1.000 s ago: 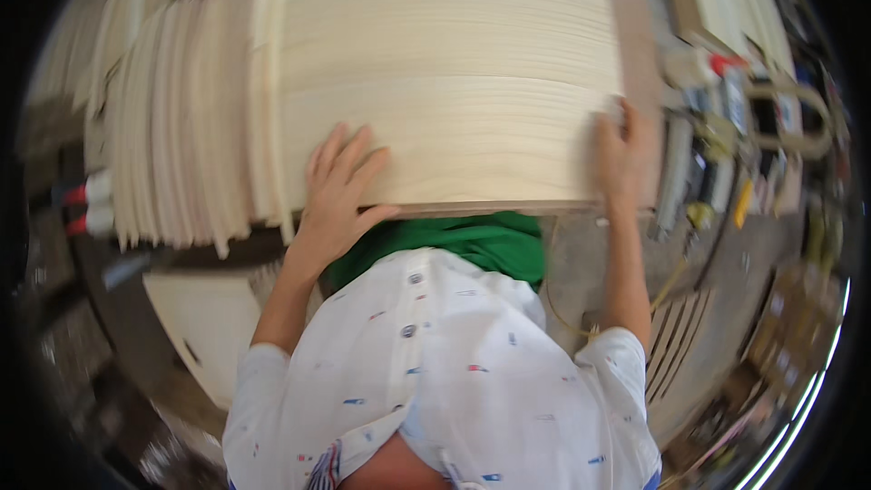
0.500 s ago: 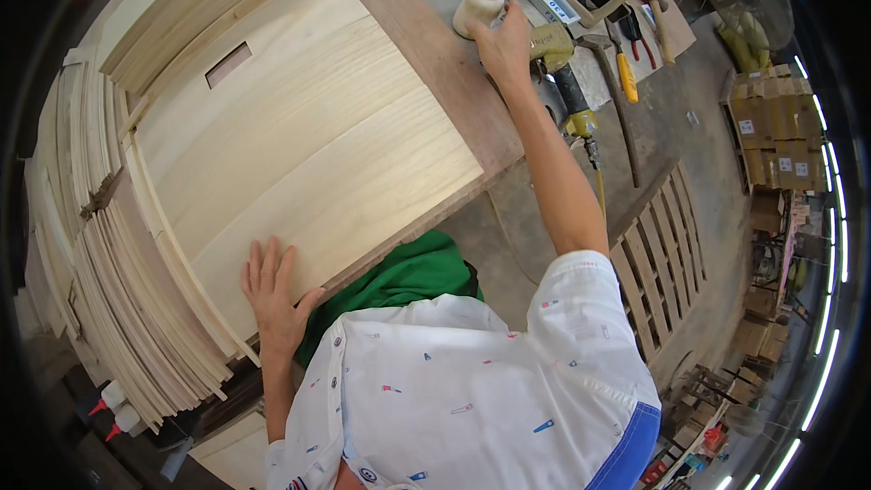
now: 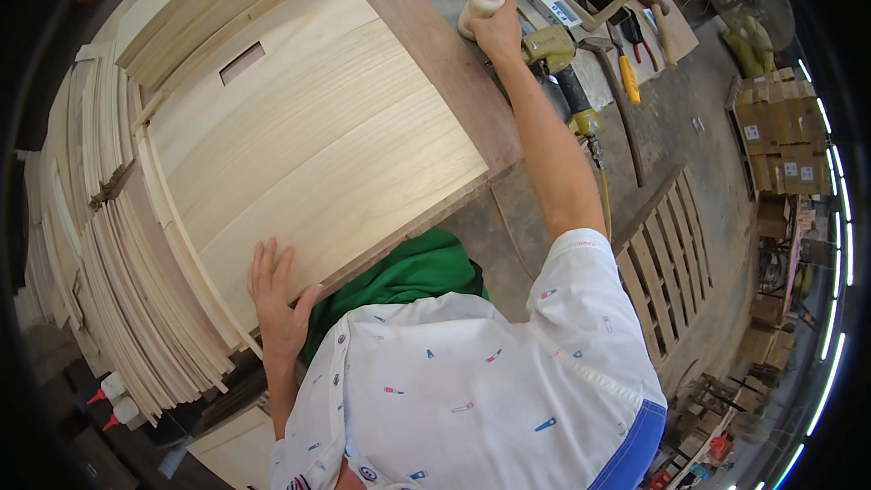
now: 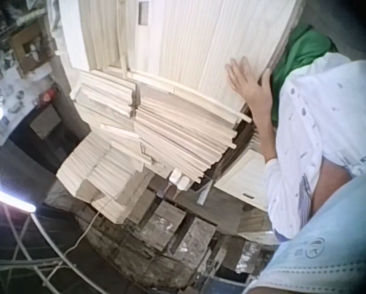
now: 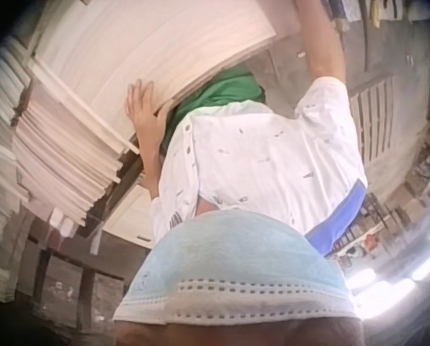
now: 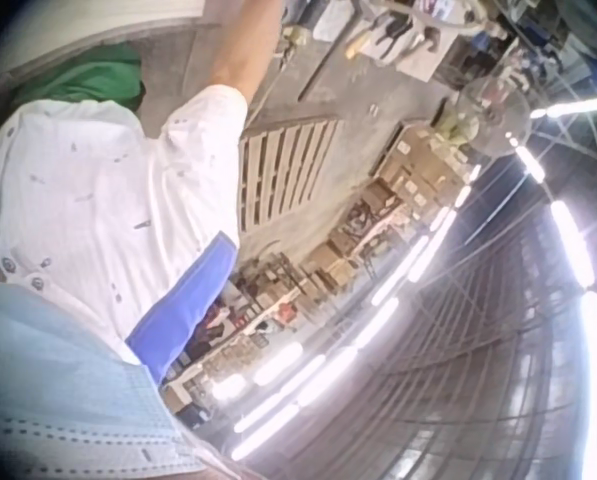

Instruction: Assemble wooden panels by applying glue and securing wooden strips with a pneumatic nailer.

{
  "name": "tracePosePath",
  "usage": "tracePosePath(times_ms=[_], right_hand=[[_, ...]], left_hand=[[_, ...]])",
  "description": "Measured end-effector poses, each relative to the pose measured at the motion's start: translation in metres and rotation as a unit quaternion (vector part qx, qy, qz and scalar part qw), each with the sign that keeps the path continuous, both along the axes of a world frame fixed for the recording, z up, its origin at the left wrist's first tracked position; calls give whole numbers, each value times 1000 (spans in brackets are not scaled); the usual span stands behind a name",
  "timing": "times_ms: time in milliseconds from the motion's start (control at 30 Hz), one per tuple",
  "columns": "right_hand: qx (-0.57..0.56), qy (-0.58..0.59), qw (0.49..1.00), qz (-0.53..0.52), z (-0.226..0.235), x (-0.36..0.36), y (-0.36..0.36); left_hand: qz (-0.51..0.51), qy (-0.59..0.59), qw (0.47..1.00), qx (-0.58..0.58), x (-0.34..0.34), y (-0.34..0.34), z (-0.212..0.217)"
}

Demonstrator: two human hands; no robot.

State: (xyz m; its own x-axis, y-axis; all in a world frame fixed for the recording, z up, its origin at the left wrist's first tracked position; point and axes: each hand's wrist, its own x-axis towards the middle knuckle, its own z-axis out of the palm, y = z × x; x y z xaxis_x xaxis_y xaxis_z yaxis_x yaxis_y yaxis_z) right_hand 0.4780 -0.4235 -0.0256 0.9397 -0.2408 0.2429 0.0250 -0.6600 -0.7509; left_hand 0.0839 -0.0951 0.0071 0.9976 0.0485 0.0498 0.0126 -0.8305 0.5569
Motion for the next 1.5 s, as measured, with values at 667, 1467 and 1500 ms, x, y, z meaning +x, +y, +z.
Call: tracePosePath(times_ms=[667, 1467, 1500], right_hand=[[359, 89, 869, 330, 96, -185, 78], [296, 89, 922, 235, 81, -200, 64], [306, 89, 918, 236, 82, -200, 63]], left_hand=[[-60, 36, 693, -717, 170, -89, 17], [-42, 70, 722, -687, 164, -104, 1], [-41, 71, 722, -687, 164, -104, 1]])
